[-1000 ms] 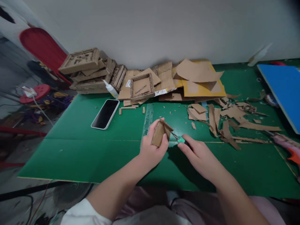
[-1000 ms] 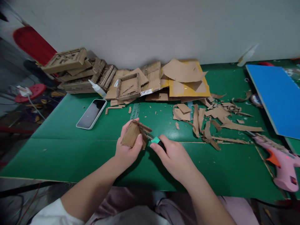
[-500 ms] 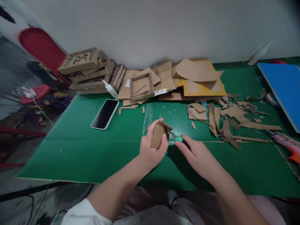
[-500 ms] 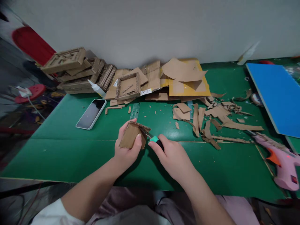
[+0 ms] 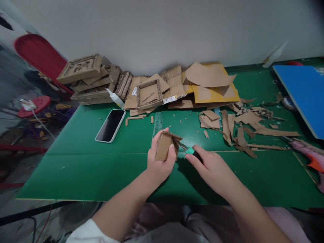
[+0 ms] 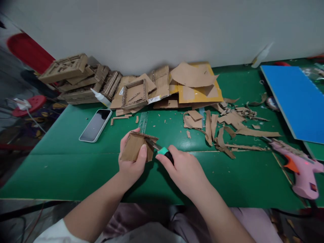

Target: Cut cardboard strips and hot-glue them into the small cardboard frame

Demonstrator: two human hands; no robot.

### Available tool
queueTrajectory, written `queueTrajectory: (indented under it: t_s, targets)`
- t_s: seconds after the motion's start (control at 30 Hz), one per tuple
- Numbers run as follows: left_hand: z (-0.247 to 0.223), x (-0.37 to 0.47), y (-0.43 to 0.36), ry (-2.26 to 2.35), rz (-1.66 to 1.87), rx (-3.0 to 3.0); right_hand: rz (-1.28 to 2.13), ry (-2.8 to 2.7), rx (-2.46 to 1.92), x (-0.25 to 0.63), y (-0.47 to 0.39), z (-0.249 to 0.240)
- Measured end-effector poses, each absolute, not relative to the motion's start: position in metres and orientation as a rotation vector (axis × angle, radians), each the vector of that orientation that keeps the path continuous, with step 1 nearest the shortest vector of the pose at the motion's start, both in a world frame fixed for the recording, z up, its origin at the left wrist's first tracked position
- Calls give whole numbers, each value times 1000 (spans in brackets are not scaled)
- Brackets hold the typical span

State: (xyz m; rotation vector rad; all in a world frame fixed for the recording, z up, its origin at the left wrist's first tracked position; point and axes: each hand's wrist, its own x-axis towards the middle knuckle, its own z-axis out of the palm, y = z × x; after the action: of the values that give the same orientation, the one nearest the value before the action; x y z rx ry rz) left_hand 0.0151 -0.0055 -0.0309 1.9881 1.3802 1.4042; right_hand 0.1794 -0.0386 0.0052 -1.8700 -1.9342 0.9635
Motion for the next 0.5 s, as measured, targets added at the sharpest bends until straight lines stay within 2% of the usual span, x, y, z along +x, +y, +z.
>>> queueTrajectory:
  t_s: [0.2,0.5]
  targets:
    - [-30,14,-4,1343,1435,1966,965,-1983,-1758,178,-41,9]
    - [-31,16,-7,1308,1391,1997,742,-2048,-1881,174,-42,6]
